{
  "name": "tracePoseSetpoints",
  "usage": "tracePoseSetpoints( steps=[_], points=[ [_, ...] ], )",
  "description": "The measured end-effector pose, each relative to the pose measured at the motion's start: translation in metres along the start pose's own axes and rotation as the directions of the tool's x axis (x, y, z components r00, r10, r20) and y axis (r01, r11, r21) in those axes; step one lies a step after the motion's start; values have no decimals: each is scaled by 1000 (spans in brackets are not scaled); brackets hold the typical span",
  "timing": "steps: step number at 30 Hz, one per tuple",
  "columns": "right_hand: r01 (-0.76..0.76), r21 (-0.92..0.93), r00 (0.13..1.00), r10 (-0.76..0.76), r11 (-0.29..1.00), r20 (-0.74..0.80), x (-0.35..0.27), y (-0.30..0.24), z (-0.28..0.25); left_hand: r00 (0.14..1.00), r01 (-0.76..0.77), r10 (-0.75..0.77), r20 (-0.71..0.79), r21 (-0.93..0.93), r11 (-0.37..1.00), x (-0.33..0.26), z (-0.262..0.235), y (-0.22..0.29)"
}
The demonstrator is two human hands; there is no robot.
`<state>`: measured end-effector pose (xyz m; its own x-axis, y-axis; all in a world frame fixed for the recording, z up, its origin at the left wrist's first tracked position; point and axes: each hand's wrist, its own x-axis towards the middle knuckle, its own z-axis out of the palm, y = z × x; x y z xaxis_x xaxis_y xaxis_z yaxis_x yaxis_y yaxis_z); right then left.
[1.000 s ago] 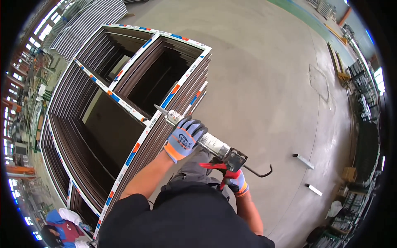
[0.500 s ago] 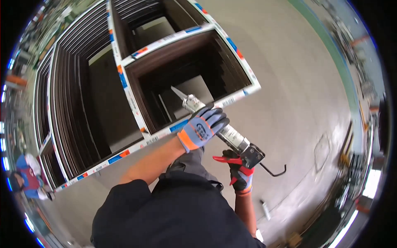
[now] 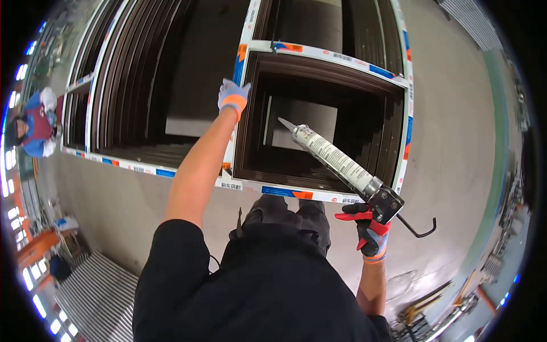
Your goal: Applying sealant or adhesive to the joints of stacked metal window or door frames using a caulking gun.
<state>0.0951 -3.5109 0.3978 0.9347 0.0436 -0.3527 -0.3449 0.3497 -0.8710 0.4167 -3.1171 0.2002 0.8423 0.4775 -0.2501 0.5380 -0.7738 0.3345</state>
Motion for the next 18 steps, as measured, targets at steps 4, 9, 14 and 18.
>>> tracePoseSetpoints(
  steps=[4, 9, 14, 18],
  points=[
    [-158, -206, 985, 168, 966, 31, 38, -19, -31, 1000, -7, 5, 12, 104, 995, 1, 4, 6],
    [-313, -333, 891, 397, 889, 221, 106, -45, -50, 1000, 20, -15, -23, 239, 971, -4, -5, 11],
    [-475, -208, 732, 516, 855, 445, 148, -23, -87, 991, 38, 6, -134, 326, 945, -13, -3, 6],
    [-394, -396, 690, 552, 829, 469, 167, 10, -113, 947, -61, 147, -284, 292, 955, -21, 4, 19]
  ],
)
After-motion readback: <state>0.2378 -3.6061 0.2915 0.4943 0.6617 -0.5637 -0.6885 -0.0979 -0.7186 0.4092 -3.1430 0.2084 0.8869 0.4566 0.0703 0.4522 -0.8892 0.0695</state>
